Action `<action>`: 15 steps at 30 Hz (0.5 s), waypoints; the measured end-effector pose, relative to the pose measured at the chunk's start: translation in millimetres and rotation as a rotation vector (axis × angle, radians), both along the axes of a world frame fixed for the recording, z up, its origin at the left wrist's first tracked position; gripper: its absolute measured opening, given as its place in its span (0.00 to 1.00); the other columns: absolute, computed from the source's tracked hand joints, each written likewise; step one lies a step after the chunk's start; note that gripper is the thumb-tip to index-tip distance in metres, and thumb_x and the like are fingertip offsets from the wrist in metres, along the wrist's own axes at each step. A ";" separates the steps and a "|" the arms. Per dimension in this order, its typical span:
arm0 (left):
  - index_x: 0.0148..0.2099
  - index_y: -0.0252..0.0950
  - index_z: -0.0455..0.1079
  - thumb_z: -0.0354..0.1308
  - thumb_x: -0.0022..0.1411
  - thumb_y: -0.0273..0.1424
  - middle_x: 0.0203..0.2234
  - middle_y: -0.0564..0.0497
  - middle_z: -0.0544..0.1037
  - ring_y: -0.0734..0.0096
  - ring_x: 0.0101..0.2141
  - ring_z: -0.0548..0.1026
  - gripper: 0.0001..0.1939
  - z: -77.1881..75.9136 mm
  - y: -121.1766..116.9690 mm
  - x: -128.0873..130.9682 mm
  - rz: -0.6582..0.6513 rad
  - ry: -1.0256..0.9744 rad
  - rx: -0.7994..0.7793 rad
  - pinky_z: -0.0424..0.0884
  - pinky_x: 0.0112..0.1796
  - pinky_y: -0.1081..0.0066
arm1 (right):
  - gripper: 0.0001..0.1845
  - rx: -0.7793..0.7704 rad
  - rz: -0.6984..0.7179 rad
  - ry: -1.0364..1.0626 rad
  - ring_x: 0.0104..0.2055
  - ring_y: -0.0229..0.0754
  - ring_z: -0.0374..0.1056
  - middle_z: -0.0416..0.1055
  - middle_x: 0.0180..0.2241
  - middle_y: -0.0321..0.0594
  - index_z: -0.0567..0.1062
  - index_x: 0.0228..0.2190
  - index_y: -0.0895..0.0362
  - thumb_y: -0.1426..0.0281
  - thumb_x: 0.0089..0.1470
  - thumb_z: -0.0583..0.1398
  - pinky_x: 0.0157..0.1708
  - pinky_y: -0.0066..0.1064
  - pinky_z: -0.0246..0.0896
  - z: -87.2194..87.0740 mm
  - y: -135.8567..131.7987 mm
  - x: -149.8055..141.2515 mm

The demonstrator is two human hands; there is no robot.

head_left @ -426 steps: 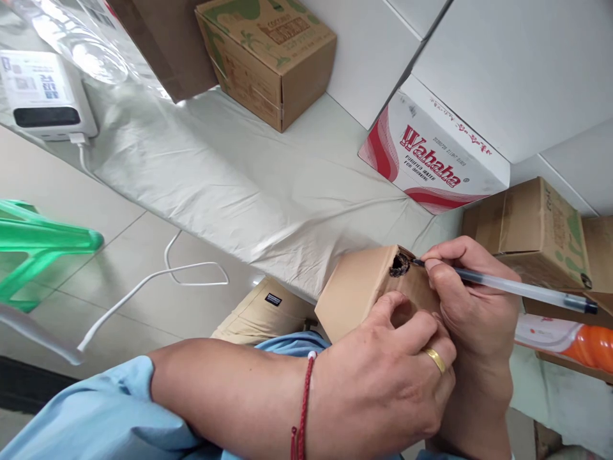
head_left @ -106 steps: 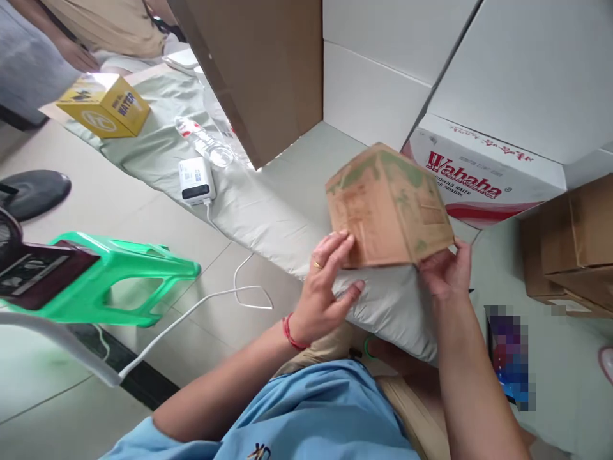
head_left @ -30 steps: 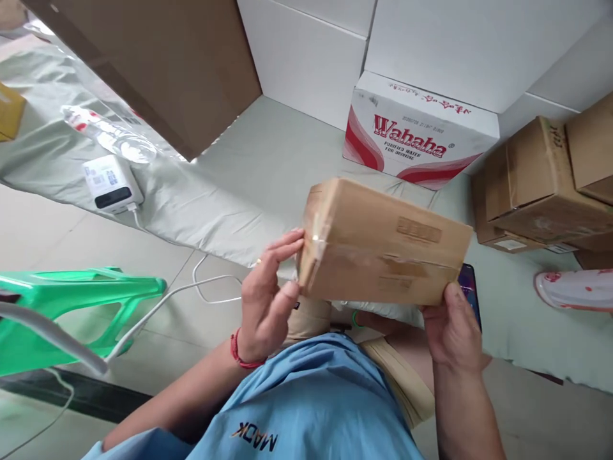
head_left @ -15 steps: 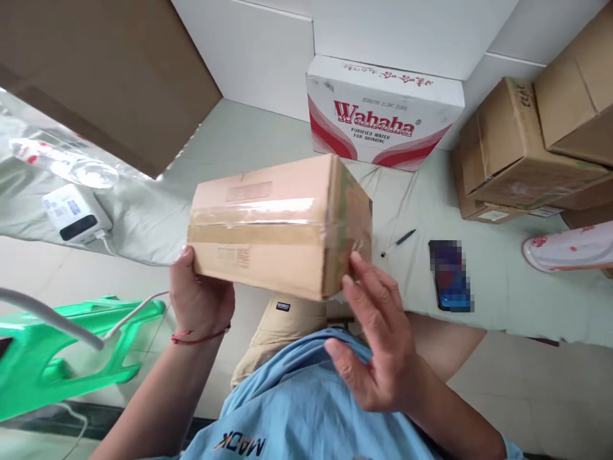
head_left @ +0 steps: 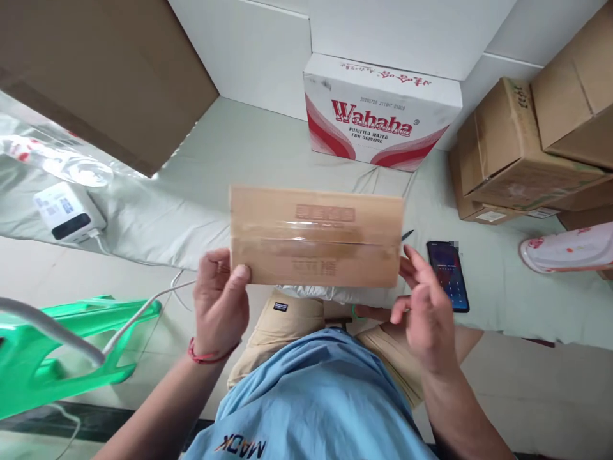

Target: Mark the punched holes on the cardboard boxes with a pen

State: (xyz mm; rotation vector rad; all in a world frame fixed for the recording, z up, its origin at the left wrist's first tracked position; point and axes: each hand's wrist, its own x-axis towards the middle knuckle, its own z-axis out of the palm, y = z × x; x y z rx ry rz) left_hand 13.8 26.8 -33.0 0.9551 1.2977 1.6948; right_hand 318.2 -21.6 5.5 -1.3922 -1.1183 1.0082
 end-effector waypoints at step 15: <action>0.75 0.46 0.67 0.63 0.69 0.14 0.76 0.38 0.66 0.55 0.77 0.64 0.38 -7.8 -61.9 -0.9 -0.490 0.416 0.326 0.67 0.74 0.53 | 0.25 -0.289 -0.309 0.340 0.31 0.41 0.73 0.83 0.41 0.45 0.85 0.40 0.54 0.46 0.59 0.67 0.16 0.25 0.52 -22.8 -12.0 32.5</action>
